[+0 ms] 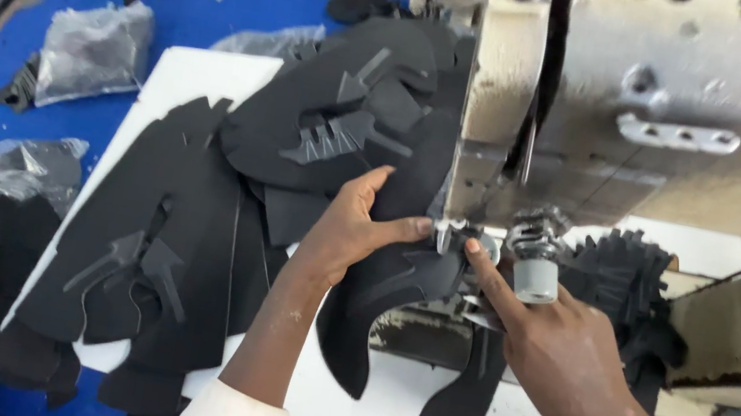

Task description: The person uses a sewing machine to stitch black shoe sole parts. They guide the material under the needle, sew along the edges, and then remove the finished pieces to place them on a pile.

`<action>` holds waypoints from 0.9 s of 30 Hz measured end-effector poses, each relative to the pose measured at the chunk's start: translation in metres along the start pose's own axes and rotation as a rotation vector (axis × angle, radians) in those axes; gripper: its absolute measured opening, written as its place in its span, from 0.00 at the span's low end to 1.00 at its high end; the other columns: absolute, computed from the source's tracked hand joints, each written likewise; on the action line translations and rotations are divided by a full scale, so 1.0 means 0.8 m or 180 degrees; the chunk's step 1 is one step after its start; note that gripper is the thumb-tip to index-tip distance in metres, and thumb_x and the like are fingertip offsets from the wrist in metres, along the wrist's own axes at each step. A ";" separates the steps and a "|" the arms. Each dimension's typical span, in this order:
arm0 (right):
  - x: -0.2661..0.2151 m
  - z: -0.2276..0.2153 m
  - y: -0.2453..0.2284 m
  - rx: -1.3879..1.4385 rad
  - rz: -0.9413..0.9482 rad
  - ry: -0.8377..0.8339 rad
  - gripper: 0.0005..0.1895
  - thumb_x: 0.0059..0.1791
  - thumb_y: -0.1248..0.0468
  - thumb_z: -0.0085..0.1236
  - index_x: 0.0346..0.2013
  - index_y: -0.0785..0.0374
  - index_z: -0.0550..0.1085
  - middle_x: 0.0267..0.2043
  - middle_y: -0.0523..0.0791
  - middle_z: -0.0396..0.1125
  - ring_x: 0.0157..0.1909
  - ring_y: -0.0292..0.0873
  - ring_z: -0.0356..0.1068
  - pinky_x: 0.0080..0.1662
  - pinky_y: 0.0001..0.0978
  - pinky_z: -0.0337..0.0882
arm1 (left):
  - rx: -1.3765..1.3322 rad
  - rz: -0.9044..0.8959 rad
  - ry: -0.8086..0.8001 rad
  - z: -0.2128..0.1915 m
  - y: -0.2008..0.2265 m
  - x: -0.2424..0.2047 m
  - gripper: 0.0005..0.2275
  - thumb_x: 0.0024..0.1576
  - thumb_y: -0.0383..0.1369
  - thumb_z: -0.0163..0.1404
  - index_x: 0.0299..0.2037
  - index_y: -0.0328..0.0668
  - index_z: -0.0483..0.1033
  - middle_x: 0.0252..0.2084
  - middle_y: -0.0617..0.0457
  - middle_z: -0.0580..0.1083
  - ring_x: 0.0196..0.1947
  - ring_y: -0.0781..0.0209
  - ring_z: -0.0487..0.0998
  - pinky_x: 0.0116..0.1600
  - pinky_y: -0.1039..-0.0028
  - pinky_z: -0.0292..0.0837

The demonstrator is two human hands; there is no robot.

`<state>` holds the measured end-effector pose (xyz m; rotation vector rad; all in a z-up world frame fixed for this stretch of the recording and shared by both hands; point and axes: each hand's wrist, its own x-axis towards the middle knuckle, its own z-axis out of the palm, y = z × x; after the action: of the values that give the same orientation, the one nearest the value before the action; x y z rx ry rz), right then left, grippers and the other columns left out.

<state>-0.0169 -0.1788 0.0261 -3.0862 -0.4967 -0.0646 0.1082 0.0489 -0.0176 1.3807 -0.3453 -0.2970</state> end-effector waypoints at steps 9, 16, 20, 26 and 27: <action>-0.033 -0.008 0.017 -0.0083 0.0023 0.0623 0.44 0.42 0.65 0.58 0.73 0.40 0.61 0.48 0.52 0.72 0.43 0.49 0.76 0.35 0.39 0.76 | -0.0110 -0.0345 0.0468 0.016 0.052 -0.034 0.29 0.45 0.36 0.65 0.56 0.27 0.75 0.48 0.42 0.79 0.46 0.53 0.80 0.51 0.64 0.78; -0.084 -0.056 0.008 0.0799 0.0714 0.1060 0.37 0.42 0.68 0.61 0.67 0.52 0.71 0.57 0.47 0.73 0.50 0.52 0.75 0.48 0.43 0.76 | -0.1574 0.0444 0.2280 0.133 -0.061 -0.120 0.20 0.52 0.28 0.62 0.54 0.30 0.75 0.51 0.51 0.77 0.50 0.62 0.77 0.57 0.70 0.71; -0.083 -0.025 -0.003 0.0998 0.0290 0.1347 0.30 0.39 0.69 0.63 0.57 0.62 0.74 0.54 0.49 0.72 0.52 0.54 0.74 0.48 0.44 0.75 | -0.1307 0.0366 0.2342 0.147 -0.053 -0.120 0.17 0.55 0.28 0.61 0.53 0.28 0.76 0.50 0.50 0.78 0.49 0.62 0.77 0.58 0.70 0.69; -0.072 -0.010 0.001 0.1334 0.0277 0.1177 0.28 0.41 0.66 0.64 0.57 0.57 0.75 0.42 0.49 0.71 0.39 0.53 0.72 0.39 0.45 0.73 | -0.1116 0.0482 0.2207 0.148 -0.050 -0.105 0.16 0.55 0.28 0.60 0.52 0.30 0.76 0.49 0.52 0.78 0.48 0.64 0.77 0.57 0.72 0.70; -0.069 -0.012 -0.002 0.1493 0.0440 0.0985 0.27 0.45 0.64 0.66 0.60 0.52 0.75 0.36 0.48 0.69 0.32 0.52 0.70 0.35 0.45 0.72 | -0.1104 0.0505 0.2183 0.143 -0.050 -0.104 0.16 0.55 0.28 0.60 0.52 0.30 0.76 0.48 0.52 0.78 0.47 0.64 0.77 0.56 0.72 0.71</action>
<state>-0.0699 -0.1947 0.0334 -2.5772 -0.2397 -0.3606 -0.0143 -0.0274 -0.0451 1.0284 0.1638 0.2446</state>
